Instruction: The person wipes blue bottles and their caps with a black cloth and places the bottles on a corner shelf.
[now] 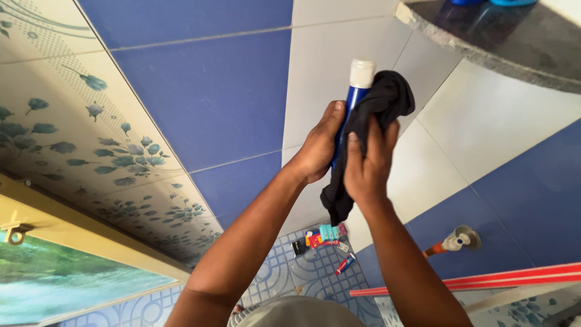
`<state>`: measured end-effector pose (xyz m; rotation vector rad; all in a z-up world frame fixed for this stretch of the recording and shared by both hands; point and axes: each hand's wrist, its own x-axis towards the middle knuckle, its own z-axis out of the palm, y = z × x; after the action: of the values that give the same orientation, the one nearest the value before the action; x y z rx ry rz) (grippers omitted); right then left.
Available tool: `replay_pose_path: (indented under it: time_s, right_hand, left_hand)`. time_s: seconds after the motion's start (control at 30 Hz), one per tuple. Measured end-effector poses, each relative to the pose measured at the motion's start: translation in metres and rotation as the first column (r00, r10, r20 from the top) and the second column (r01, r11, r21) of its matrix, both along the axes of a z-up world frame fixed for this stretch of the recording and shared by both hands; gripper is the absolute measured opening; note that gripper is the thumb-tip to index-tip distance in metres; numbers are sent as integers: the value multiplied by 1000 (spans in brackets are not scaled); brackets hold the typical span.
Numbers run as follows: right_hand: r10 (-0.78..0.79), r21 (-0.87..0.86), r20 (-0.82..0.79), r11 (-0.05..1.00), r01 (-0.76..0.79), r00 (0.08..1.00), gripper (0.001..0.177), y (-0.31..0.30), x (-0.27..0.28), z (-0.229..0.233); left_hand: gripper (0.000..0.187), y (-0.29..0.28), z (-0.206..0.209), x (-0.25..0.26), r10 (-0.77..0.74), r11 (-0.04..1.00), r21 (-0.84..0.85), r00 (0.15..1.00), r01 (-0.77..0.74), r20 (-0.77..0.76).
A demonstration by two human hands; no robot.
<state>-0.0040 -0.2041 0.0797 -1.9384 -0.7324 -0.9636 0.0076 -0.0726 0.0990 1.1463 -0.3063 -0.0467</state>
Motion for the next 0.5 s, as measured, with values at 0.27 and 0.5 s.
replay_pose_path:
  time_s: [0.27, 0.5]
  right_hand:
    - [140, -219, 134, 970, -109, 981, 40, 18, -12, -10]
    - [104, 130, -53, 987, -96, 993, 51, 21, 20, -1]
  left_hand:
    - [49, 25, 19, 14, 77, 972, -225, 995, -61, 65]
    - [46, 11, 9, 4, 131, 986, 73, 973, -147, 188]
